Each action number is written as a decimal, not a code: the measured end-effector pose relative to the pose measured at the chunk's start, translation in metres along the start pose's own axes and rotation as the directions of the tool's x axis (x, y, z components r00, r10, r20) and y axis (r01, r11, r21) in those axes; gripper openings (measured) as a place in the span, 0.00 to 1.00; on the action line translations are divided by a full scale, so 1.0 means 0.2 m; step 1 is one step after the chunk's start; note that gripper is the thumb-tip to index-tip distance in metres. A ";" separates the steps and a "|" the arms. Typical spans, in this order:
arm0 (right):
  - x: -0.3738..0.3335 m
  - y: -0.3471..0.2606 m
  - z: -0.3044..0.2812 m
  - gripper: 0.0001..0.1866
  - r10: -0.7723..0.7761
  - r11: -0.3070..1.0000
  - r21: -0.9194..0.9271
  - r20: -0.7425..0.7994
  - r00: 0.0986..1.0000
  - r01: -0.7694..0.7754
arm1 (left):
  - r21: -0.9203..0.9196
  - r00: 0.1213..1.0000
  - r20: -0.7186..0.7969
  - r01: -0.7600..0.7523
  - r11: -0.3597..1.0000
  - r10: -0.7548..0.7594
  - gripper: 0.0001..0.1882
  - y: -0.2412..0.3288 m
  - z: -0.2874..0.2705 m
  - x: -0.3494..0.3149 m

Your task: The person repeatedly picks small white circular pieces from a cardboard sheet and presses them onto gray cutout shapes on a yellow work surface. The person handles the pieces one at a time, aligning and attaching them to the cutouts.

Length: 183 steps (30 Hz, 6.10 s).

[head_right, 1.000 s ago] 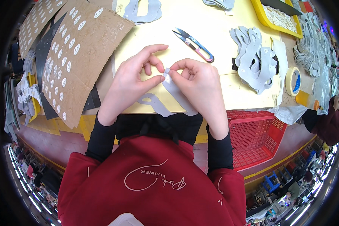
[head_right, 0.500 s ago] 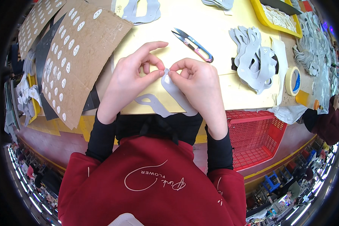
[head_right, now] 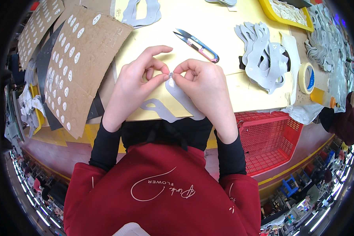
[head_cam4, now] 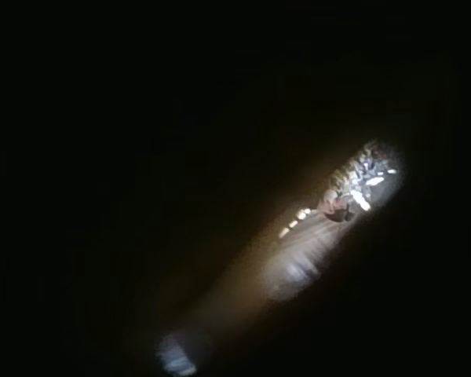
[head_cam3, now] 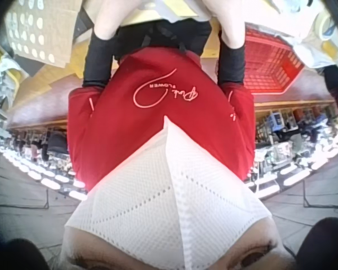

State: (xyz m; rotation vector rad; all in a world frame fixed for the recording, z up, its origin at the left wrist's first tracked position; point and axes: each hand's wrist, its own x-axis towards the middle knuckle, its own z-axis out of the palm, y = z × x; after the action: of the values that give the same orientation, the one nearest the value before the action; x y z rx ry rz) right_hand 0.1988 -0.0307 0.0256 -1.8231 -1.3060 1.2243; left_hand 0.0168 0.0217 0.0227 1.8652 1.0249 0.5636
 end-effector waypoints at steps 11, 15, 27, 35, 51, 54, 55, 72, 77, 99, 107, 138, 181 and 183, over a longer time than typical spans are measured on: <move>0.01 -0.03 0.00 0.05 -0.031 0.995 -0.098 0.006 0.999 0.032 | 0.058 0.994 0.104 -0.028 0.998 0.022 0.27 0.01 -0.03 0.06; -0.03 0.04 0.03 0.04 -0.053 0.989 0.136 -0.022 0.998 0.056 | 0.054 0.992 -0.021 -0.123 0.991 0.125 0.22 -0.03 0.00 -0.02; -0.18 -0.06 -0.02 0.06 -0.018 0.820 0.573 0.063 0.998 -0.022 | -0.624 0.972 0.051 0.209 0.753 -0.227 0.06 0.08 0.01 -0.20; -0.24 -0.06 0.01 0.04 -0.174 0.901 0.405 0.008 0.985 0.156 | -0.767 0.952 0.102 0.260 0.586 -0.289 0.05 0.13 -0.02 -0.22; -0.30 -0.14 0.00 0.04 -0.079 0.861 0.507 0.207 0.975 -0.038 | -0.580 0.878 0.464 0.400 0.709 -0.116 0.04 0.15 -0.17 -0.19; -0.31 -0.16 0.01 0.04 -0.045 0.865 0.498 0.216 0.975 -0.070 | -0.595 0.848 0.520 0.446 0.668 -0.102 0.04 0.13 -0.17 -0.19; -0.32 -0.17 0.01 0.04 -0.035 0.866 0.495 0.215 0.976 -0.078 | -0.593 0.837 0.538 0.461 0.661 -0.102 0.04 0.13 -0.17 -0.19; -0.29 -0.13 0.07 0.05 -0.044 0.708 0.699 -0.098 0.994 0.100 | -0.734 0.977 0.000 0.145 0.663 -0.213 0.09 0.16 0.00 -0.25; -0.30 -0.12 0.09 0.04 -0.129 0.740 0.646 -0.137 0.982 0.187 | -0.652 0.984 -0.027 0.116 0.749 -0.176 0.06 0.14 -0.01 -0.25; -0.34 -0.13 0.08 0.01 -0.143 0.671 0.727 -0.066 0.987 0.146 | -0.485 0.997 -0.035 -0.075 0.871 0.066 0.02 0.13 -0.06 -0.25; -0.35 -0.14 0.09 0.01 -0.134 0.684 0.718 -0.054 0.990 0.132 | -0.516 0.996 0.043 -0.048 0.855 0.081 0.03 0.13 -0.06 -0.24; -0.35 -0.11 0.11 0.01 -0.123 0.850 0.517 0.008 0.992 0.101 | -0.432 0.996 -0.073 -0.084 0.898 0.058 0.04 0.09 -0.04 -0.27; -0.34 -0.12 0.16 0.05 -0.144 0.789 0.599 -0.032 0.989 0.135 | -0.498 0.996 -0.070 -0.087 0.863 0.061 0.05 0.11 -0.01 -0.30; -0.34 -0.10 0.14 0.06 -0.198 0.816 0.546 -0.051 0.979 0.193 | -0.499 0.997 -0.045 -0.083 0.863 0.070 0.05 0.12 -0.01 -0.30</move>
State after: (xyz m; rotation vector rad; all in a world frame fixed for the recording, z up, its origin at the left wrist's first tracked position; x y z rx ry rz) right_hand 0.1575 -0.0875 0.0545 -1.2396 -0.9759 1.3210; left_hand -0.0079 -0.0330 0.0464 1.4384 0.7297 0.8179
